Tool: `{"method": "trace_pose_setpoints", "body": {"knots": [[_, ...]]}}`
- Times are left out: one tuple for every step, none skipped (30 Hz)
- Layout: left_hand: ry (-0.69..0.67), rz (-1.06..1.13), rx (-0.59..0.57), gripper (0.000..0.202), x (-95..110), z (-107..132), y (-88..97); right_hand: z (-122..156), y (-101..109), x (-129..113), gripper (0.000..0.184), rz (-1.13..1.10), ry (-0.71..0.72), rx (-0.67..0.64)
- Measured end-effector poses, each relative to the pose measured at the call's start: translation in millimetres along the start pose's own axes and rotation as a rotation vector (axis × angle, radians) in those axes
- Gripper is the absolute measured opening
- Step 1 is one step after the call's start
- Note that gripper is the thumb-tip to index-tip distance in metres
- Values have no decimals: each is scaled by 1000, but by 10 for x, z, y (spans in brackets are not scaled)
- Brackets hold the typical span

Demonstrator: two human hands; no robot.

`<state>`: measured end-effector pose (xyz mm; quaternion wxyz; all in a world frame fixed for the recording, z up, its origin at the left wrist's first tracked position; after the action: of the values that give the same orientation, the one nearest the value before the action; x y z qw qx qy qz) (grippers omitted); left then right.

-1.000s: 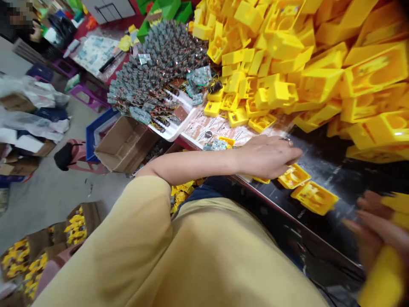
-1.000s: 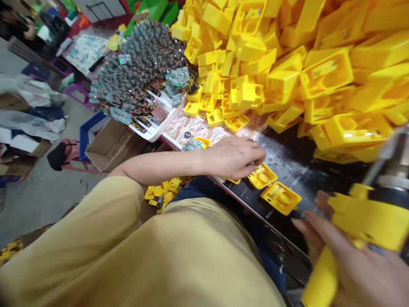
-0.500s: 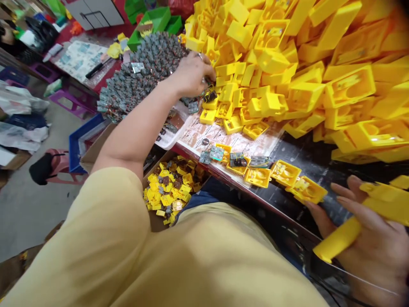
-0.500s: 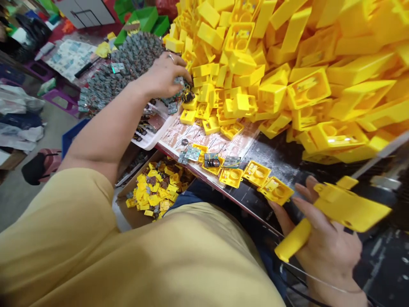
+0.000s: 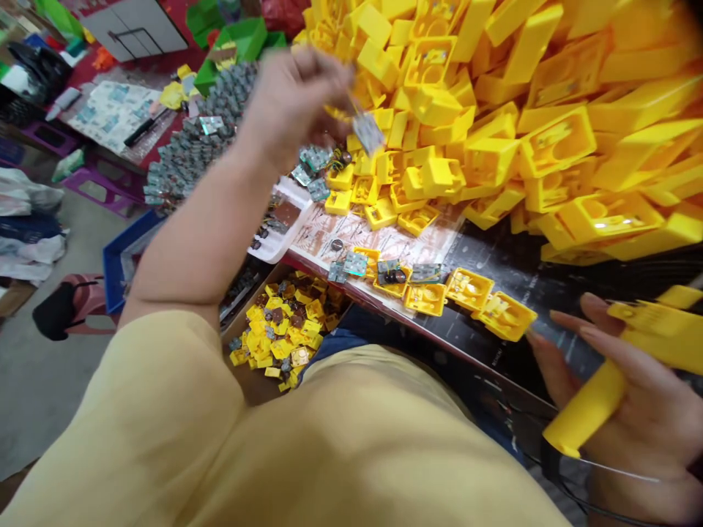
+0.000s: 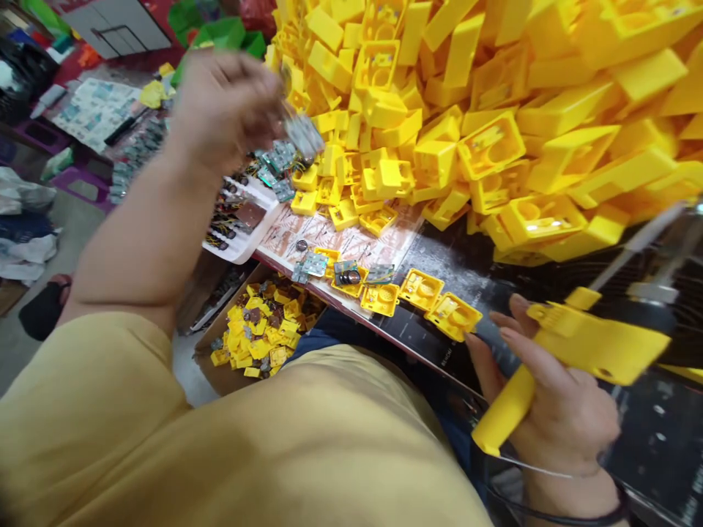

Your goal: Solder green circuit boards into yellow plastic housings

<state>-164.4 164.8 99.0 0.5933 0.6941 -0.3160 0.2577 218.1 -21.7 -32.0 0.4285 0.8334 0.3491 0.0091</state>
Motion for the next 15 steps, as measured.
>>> {"method": "trace_pose_setpoints", "body": {"knots": [[85,338,-168,12,18,204,-408,-49,27,-85,66,-58,48,30],[114,426,-259,14,84,406,-740,-100,68,-169,70,-117,83,75],[128,483,-340,16,154,593,-1037,-158,84,-215,72,-168,62,91],[191,643,-429,15,201,770,-1323,-206,122,-287,72,-204,72,133],[252,760,-498,15,248,923,-1560,-252,136,-360,70,-212,81,144],[313,864,-549,16,295,1049,-1753,-293,138,-421,66,-224,83,139],[377,963,-588,17,341,1151,-1911,-329,129,-474,60,-237,85,119],[431,1033,-615,17,383,1229,-2034,-356,131,-513,56,-239,83,110],[479,1090,-636,17,420,1288,-2130,-378,141,-541,52,-236,78,104],[516,1130,-662,16,452,1334,-2206,-394,167,-555,47,-227,67,114],[534,1149,-691,16,477,1366,-2260,-405,210,-557,45,-216,47,139],[524,1138,-718,18,495,1382,-2288,-412,267,-544,45,-214,16,177],[471,1089,-733,23,508,1375,-2284,-414,330,-520,47,-222,-26,223],[369,995,-717,27,518,1342,-2241,-410,393,-487,51,-240,-77,269],[221,865,-660,30,541,1290,-2156,-402,443,-447,56,-272,-134,306]]}}
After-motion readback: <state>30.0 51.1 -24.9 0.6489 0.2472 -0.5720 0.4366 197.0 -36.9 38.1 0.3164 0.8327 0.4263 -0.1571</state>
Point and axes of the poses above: each hand's wrist, its own z-axis away from the middle knuckle, its own y-axis out of the back of the hand, x = y × z, the point moved 8 cm from there along -z, towards the middle knuckle, and after that the axes turned 5 degrees about -x, right-handed, at the moved point
